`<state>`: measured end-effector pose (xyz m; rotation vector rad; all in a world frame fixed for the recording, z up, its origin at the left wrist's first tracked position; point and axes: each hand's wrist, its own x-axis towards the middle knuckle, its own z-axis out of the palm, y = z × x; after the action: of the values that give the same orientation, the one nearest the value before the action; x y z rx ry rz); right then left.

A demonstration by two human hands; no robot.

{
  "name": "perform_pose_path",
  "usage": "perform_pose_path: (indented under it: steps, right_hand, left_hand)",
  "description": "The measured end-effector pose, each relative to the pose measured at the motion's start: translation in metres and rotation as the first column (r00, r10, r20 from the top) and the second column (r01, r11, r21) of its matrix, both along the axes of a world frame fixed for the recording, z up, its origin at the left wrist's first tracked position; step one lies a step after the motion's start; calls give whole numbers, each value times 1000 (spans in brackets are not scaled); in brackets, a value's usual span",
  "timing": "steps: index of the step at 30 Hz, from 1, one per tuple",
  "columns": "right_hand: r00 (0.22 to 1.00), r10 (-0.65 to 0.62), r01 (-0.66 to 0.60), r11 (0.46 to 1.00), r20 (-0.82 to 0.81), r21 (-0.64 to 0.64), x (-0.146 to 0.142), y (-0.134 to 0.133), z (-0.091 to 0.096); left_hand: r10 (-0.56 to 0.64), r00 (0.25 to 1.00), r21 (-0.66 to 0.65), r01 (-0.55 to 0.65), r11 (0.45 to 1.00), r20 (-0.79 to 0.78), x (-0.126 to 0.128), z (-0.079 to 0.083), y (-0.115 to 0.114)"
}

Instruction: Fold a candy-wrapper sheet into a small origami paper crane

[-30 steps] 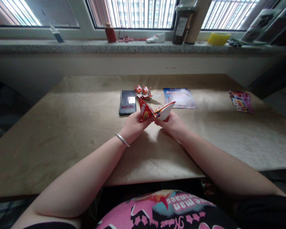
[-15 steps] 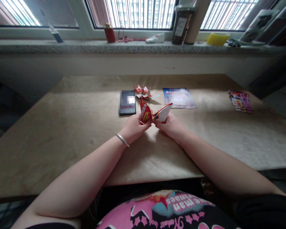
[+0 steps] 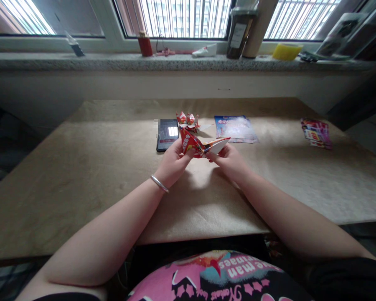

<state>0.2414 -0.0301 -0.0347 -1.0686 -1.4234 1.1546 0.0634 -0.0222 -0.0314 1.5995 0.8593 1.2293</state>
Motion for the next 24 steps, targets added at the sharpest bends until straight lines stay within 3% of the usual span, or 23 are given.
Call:
perform_pose_path:
  steps: [2, 5, 9, 12, 16, 24]
  right_hand:
    - [999, 23, -23, 1000, 29, 3, 1, 1, -2]
    - [1000, 1, -1, 1000, -2, -3, 3, 2, -4]
    - [991, -18, 21, 999, -130, 24, 4, 4, -4]
    - [991, 43, -40, 999, -125, 29, 3, 4, -4]
    - [988, 121, -120, 993, -99, 22, 1, 1, -3]
    - [974, 200, -199, 980, -104, 22, -1, 0, -5]
  left_hand:
    - [4, 995, -25, -1, 1000, 103, 0, 1, 1]
    - [36, 992, -49, -30, 998, 118, -1, 3, 2]
    - [44, 999, 18, -44, 999, 30, -2, 3, 1]
    - [43, 994, 62, -37, 997, -96, -3, 0, 0]
    - [9, 983, 26, -4, 1000, -186, -2, -1, -3]
    - [-100, 995, -96, 101, 990, 13, 3, 0, -5]
